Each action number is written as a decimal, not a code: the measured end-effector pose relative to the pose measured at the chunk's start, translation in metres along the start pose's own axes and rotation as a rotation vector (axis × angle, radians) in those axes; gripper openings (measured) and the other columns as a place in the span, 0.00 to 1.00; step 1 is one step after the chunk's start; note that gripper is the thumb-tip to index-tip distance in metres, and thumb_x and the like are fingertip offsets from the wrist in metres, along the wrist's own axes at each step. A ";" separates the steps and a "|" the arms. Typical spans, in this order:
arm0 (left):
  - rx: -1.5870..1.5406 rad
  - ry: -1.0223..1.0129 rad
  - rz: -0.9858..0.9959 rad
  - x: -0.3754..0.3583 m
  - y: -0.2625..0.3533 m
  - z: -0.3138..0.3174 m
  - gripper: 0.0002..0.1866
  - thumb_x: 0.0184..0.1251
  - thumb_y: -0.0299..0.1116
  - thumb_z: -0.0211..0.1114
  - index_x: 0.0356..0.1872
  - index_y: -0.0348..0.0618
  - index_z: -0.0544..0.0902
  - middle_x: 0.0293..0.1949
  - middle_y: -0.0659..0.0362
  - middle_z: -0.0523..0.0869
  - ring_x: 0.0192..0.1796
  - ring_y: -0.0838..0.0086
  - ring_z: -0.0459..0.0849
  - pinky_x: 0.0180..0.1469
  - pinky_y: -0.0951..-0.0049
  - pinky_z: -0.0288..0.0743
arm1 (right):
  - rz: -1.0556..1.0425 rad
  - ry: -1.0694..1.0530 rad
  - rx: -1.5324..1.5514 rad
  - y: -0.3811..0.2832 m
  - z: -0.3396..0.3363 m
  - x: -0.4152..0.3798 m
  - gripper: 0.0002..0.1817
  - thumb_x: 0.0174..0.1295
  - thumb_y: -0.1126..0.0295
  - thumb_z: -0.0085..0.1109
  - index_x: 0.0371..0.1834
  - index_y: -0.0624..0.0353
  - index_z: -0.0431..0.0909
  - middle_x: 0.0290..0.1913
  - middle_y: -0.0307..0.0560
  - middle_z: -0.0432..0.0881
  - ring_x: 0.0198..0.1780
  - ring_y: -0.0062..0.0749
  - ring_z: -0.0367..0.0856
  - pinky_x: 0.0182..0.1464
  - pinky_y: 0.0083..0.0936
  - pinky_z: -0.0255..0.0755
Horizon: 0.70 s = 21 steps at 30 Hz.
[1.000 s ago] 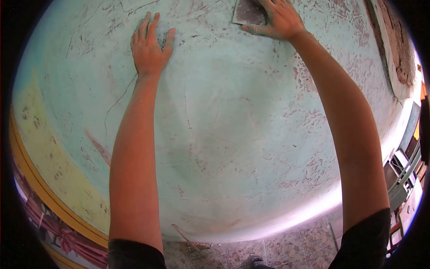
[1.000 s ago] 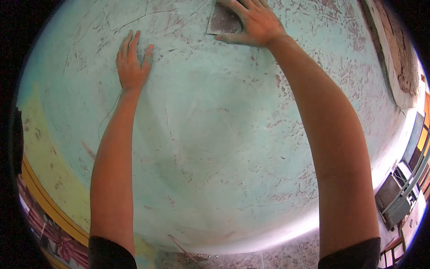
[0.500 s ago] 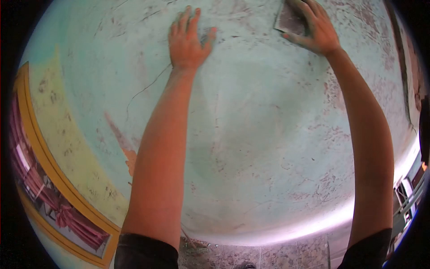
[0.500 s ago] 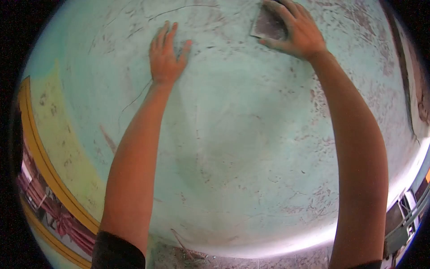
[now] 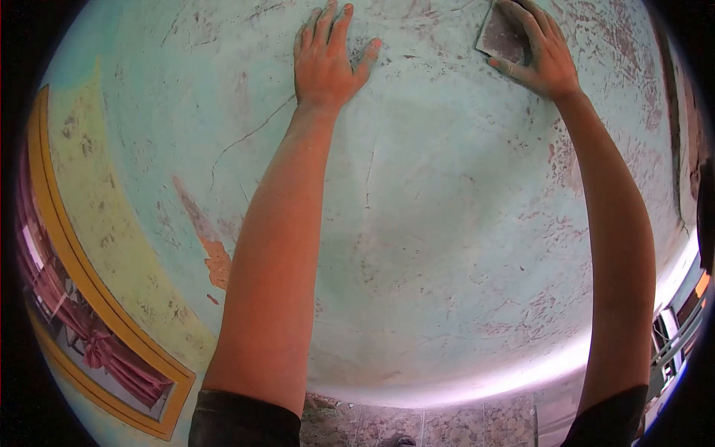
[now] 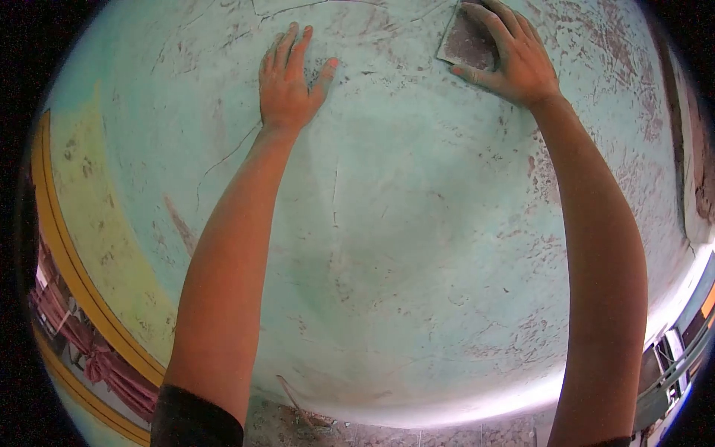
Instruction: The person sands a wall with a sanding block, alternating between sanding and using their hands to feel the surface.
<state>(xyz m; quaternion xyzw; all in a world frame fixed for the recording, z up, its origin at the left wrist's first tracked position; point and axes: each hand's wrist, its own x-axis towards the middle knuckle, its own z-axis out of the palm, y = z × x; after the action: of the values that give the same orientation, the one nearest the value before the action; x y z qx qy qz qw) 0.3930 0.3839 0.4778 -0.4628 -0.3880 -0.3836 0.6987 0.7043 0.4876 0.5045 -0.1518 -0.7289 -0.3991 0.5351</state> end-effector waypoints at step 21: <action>-0.018 0.022 -0.043 -0.003 0.000 0.001 0.30 0.66 0.50 0.59 0.67 0.57 0.67 0.68 0.60 0.67 0.69 0.61 0.65 0.69 0.56 0.57 | 0.057 -0.069 0.021 0.001 -0.002 0.000 0.53 0.43 0.37 0.66 0.72 0.45 0.54 0.73 0.54 0.50 0.73 0.54 0.48 0.71 0.50 0.49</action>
<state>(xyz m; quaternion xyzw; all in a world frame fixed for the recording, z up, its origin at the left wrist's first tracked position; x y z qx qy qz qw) 0.3916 0.3851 0.4754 -0.4566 -0.3867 -0.4069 0.6902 0.7062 0.4864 0.5048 -0.1807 -0.7465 -0.3705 0.5223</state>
